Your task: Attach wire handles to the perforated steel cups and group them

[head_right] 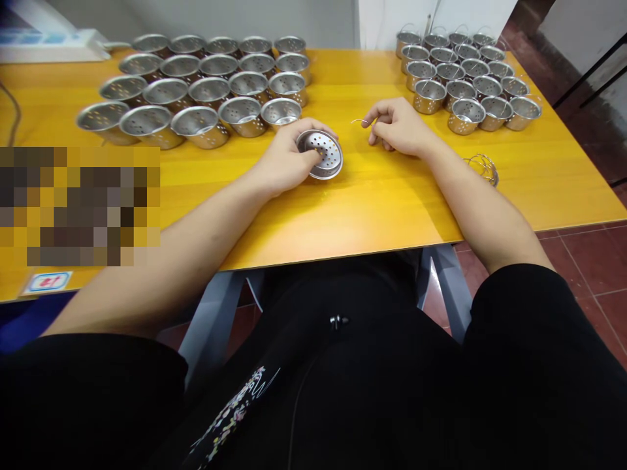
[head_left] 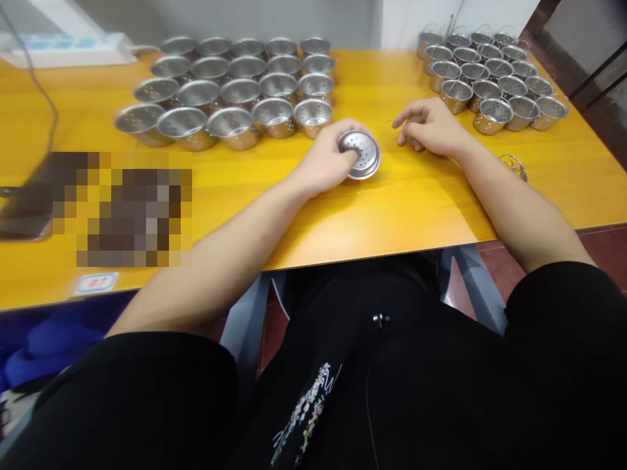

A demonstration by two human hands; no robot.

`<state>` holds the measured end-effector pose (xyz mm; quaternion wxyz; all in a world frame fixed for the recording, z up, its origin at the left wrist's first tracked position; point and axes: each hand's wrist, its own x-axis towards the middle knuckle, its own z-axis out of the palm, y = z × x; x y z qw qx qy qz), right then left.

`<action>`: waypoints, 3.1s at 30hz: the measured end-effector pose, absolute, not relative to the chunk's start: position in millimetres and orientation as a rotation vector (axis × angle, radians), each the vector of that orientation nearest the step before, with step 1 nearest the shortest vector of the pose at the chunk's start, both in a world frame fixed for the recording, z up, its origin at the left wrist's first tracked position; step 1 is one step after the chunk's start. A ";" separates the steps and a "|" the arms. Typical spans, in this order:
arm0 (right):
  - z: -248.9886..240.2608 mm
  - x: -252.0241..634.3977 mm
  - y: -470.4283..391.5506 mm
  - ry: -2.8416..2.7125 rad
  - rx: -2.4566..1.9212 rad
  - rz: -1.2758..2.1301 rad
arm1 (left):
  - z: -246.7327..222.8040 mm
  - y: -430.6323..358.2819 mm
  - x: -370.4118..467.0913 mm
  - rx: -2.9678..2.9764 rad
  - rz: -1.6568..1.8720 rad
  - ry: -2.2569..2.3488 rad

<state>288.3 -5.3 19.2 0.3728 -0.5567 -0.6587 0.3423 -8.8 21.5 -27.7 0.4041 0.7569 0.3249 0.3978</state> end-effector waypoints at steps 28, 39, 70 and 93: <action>32.2 276.9 -15.4 -1.669 -1.556 0.846 | -11.4 -2.9 -14.2 2.038 1.016 0.843; 39.4 275.5 -18.1 -1.667 -1.495 1.045 | -16.0 -3.9 -12.9 2.166 0.896 0.939; 47.2 276.4 -27.1 -1.604 -1.477 0.971 | -3.3 10.1 -28.6 2.065 1.122 0.877; 37.4 268.2 -21.7 -1.731 -1.471 0.967 | -9.6 -11.9 6.6 2.173 0.936 0.798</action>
